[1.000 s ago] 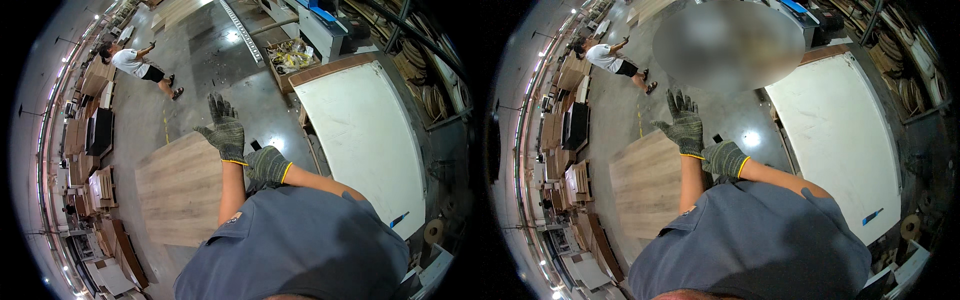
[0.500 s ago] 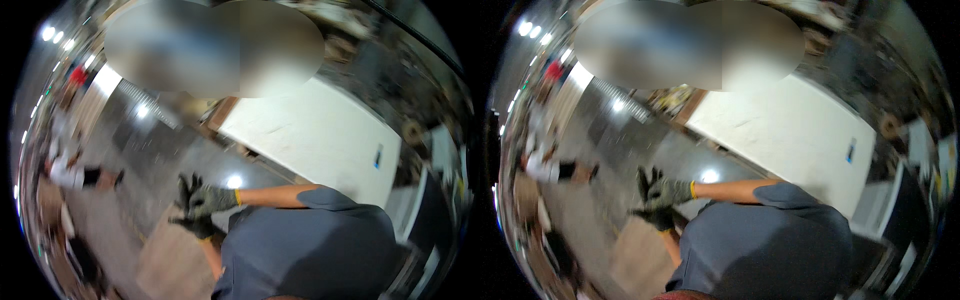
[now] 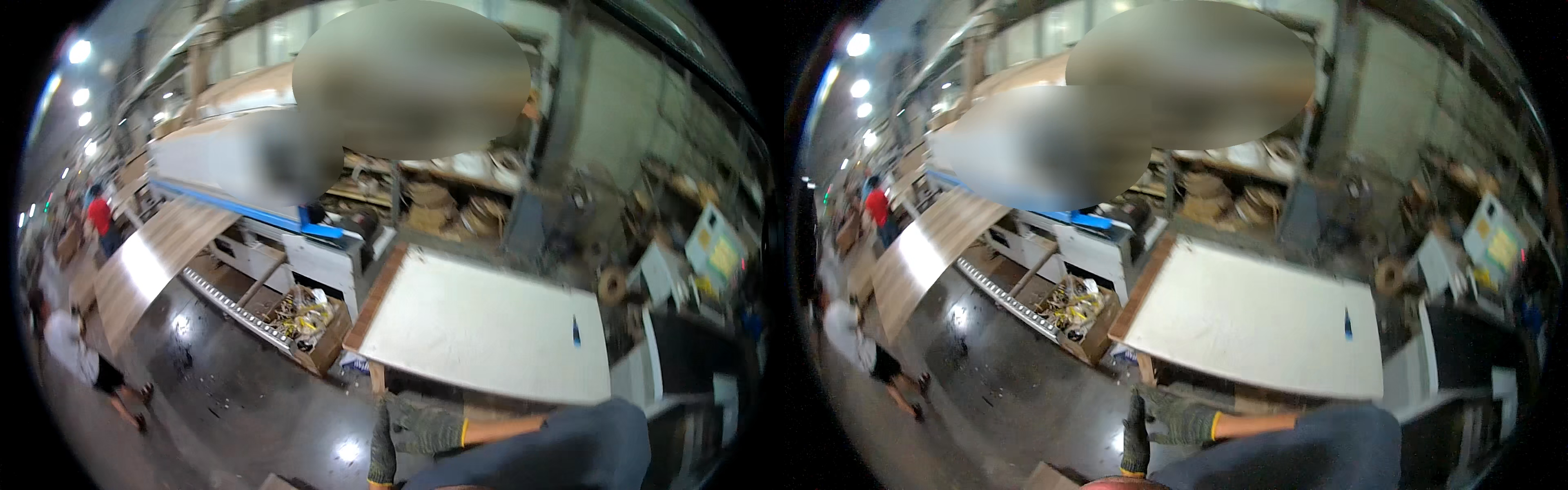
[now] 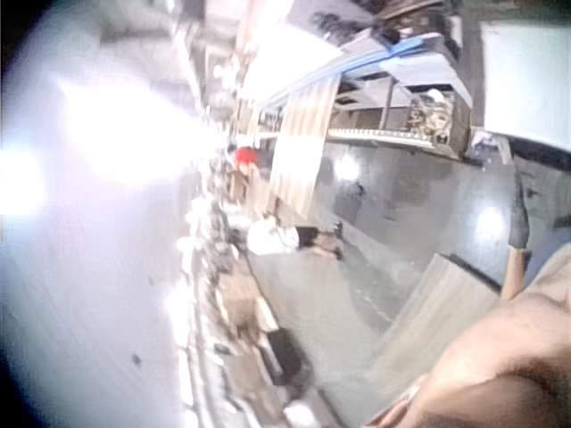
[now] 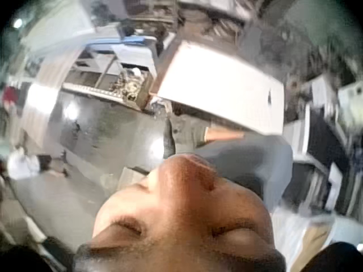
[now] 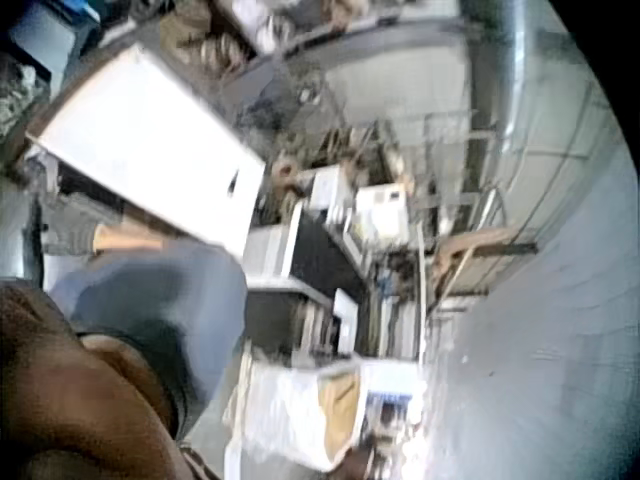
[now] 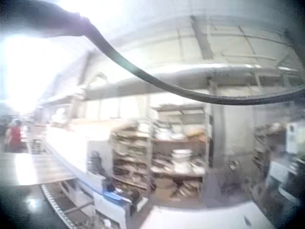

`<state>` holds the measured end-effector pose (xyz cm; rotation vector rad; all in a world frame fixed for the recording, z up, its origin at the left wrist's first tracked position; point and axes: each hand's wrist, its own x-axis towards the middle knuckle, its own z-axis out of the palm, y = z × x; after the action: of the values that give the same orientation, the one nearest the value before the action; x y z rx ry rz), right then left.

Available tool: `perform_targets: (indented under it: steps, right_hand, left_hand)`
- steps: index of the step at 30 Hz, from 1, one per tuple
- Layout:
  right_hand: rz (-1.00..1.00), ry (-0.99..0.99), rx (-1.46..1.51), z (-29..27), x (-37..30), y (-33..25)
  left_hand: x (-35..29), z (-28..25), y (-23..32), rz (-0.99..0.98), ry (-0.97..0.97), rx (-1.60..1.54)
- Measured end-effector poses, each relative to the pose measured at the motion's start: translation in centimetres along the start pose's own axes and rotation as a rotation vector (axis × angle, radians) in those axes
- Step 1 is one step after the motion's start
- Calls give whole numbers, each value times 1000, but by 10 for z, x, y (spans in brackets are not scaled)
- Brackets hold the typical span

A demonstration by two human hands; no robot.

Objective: The person lifts large wooden panels from a conveyor belt and stacks them on the floor. The person coordinates with a colleague to lift and position the panels, placing them one by one into a growing stack.

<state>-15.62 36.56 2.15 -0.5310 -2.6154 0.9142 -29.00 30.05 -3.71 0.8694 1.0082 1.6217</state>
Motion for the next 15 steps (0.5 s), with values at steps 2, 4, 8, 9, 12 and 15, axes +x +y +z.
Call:
perform_targets:
  steps: [2, 4, 8, 9, 12, 15]
  right_hand:
    - [152, 45, 80, 5, -42, 17]
    - [148, -8, 267, 28, -51, 46]
    - [639, -231, 1080, 21, -56, 3]
    - [730, -245, 1343, 30, -64, 15]
    - [867, 14, 1445, 2, -44, -52]
    - [869, -128, 1441, 10, -62, -12]
  left_hand:
    - [-1, 29, -20, -76, -217, -57]
    - [-3, 26, -28, -54, -265, -22]
    - [-27, 15, -39, -41, -343, -10]
    - [-36, 14, -38, -46, -373, -16]
    - [-50, 20, -24, -109, -467, -193]
    - [-50, 17, 17, -204, -472, -241]
